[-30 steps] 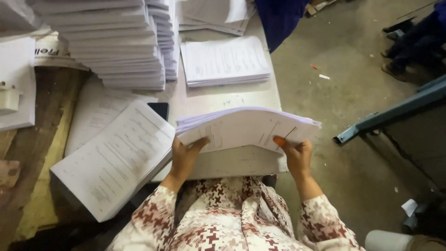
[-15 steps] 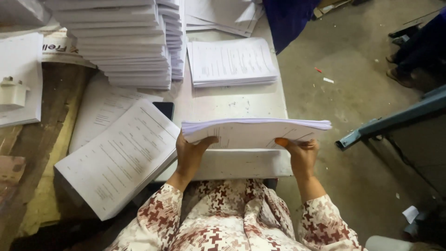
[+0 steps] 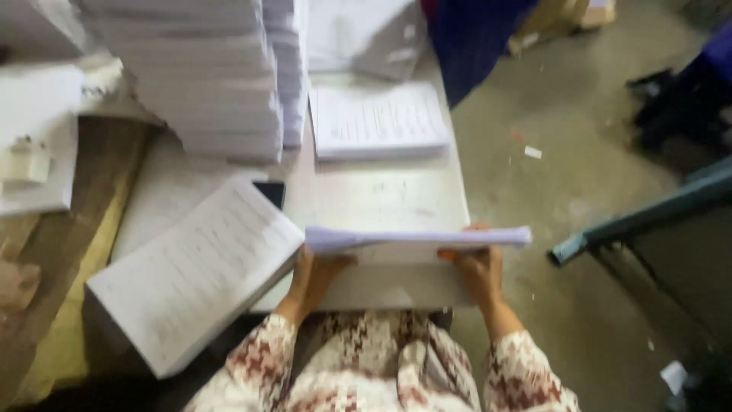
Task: Sorting and collating printed documents from a large stack into smaller organized piles on a production table.
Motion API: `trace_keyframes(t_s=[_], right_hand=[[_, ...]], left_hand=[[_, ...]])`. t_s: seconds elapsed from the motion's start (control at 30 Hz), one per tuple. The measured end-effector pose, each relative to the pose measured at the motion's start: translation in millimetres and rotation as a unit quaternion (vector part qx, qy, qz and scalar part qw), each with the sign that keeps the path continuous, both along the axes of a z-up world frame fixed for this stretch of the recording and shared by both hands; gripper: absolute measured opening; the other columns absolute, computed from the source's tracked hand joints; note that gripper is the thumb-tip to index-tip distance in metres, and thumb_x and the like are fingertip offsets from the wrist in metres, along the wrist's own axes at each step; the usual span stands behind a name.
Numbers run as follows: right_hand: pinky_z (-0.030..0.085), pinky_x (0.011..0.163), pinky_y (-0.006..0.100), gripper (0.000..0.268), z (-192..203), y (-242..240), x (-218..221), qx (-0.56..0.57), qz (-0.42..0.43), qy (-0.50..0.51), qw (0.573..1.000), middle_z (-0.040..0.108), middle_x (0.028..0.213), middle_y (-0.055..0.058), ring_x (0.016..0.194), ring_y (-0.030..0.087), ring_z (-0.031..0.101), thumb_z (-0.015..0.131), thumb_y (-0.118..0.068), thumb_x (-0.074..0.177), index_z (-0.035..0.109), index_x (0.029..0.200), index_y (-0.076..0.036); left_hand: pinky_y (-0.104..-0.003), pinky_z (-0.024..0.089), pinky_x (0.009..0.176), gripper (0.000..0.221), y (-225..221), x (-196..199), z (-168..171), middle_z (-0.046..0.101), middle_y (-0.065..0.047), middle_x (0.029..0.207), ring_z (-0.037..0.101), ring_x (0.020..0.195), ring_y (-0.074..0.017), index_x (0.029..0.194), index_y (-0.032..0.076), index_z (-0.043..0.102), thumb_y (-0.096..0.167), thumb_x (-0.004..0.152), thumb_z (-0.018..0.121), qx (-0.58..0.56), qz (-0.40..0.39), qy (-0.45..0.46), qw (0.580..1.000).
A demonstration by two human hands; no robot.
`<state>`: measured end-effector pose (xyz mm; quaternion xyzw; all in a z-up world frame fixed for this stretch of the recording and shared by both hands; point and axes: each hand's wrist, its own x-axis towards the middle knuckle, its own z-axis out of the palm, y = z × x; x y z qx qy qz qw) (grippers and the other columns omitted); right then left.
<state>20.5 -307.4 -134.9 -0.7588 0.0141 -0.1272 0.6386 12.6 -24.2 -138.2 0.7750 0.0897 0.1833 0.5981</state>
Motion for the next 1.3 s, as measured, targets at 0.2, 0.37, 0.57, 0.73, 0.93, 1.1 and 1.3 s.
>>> trace_keyframes(t_s=[0.2, 0.37, 0.57, 0.73, 0.93, 1.1, 1.3], right_hand=[[0.05, 0.085, 0.036, 0.064, 16.1, 4.0, 11.3, 0.031, -0.025, -0.033, 0.999, 0.063, 0.089, 0.011, 0.083, 0.019, 0.059, 0.094, -0.012, 0.06, 0.055, 0.11, -0.004], [0.048, 0.087, 0.038, 0.114, 25.2, 17.6, 6.3, -0.134, -0.132, 0.067, 0.98, 0.061, 0.1, 0.013, 0.091, 0.026, 0.06, 0.099, -0.028, 0.047, 0.041, 0.144, -0.014], [0.043, 0.094, 0.053, 0.076, 8.4, 24.8, -12.2, -0.451, -0.084, -0.003, 0.889, 0.052, 0.12, 0.022, 0.11, 0.043, 0.054, 0.082, -0.046, 0.072, 0.056, 0.13, -0.003], [0.035, 0.107, 0.05, 0.027, -11.8, 78.9, -52.1, -0.487, 0.016, -0.231, 0.842, 0.063, 0.12, 0.018, 0.121, 0.035, 0.055, 0.065, -0.02, 0.093, 0.066, 0.117, -0.006], [0.035, 0.109, 0.048, 0.041, -16.6, 115.1, -84.2, -0.472, 0.13, -0.245, 0.837, 0.057, 0.133, 0.022, 0.127, 0.036, 0.052, 0.059, -0.021, 0.093, 0.059, 0.127, 0.003], [0.034, 0.11, 0.046, 0.044, -5.7, 96.0, -87.0, -0.496, 0.144, -0.245, 0.82, 0.055, 0.137, 0.019, 0.129, 0.035, 0.05, 0.055, -0.02, 0.093, 0.055, 0.133, -0.001], [0.032, 0.112, 0.043, 0.047, -19.7, 28.7, -80.3, -0.552, 0.088, -0.247, 0.792, 0.053, 0.141, 0.015, 0.133, 0.03, 0.047, 0.057, -0.018, 0.089, 0.056, 0.135, -0.006]], left_hand=[[-0.047, 0.041, 0.106, 0.089, 13.2, -12.6, 2.7, 0.061, -0.012, 0.129, 0.055, 0.122, -0.0303, 0.131, 0.008, 0.052, 0.05, 0.062, 0.088, 0.018, -0.053, 0.165, 0.985], [-0.047, 0.051, 0.097, 0.089, 8.5, -30.7, 18.5, 0.064, -0.015, 0.119, 0.06, 0.113, -0.0369, 0.128, 0.012, 0.041, 0.032, 0.058, 0.092, 0.069, -0.073, 0.204, 0.974], [-0.051, 0.05, 0.09, 0.093, 0.6, -49.6, 25.2, 0.052, -0.023, 0.122, 0.055, 0.11, -0.0418, 0.144, 0.011, 0.028, 0.023, 0.071, 0.084, 0.278, -0.042, 0.116, 0.953], [-0.043, 0.046, 0.1, 0.025, -9.4, -68.9, 6.7, 0.055, -0.022, 0.127, 0.054, 0.121, -0.0364, 0.109, 0.001, 0.065, -0.001, 0.084, 0.065, 0.4, -0.097, -0.145, 0.9], [-0.034, 0.049, 0.097, 0.02, -10.1, -81.9, -20.7, 0.064, -0.013, 0.121, 0.061, 0.115, -0.0273, 0.105, 0.005, 0.067, 0.008, 0.091, 0.053, 0.458, -0.132, -0.202, 0.856], [-0.032, 0.05, 0.096, 0.025, -1.4, -89.8, -20.4, 0.065, -0.008, 0.124, 0.063, 0.114, -0.0233, 0.112, 0.01, 0.067, 0.007, 0.091, 0.052, 0.5, -0.13, -0.179, 0.837], [-0.033, 0.052, 0.094, 0.03, 20.1, -94.8, -15.9, 0.069, -0.008, 0.119, 0.066, 0.11, -0.0218, 0.11, 0.011, 0.069, 0.003, 0.083, 0.057, 0.521, -0.119, -0.142, 0.833]])
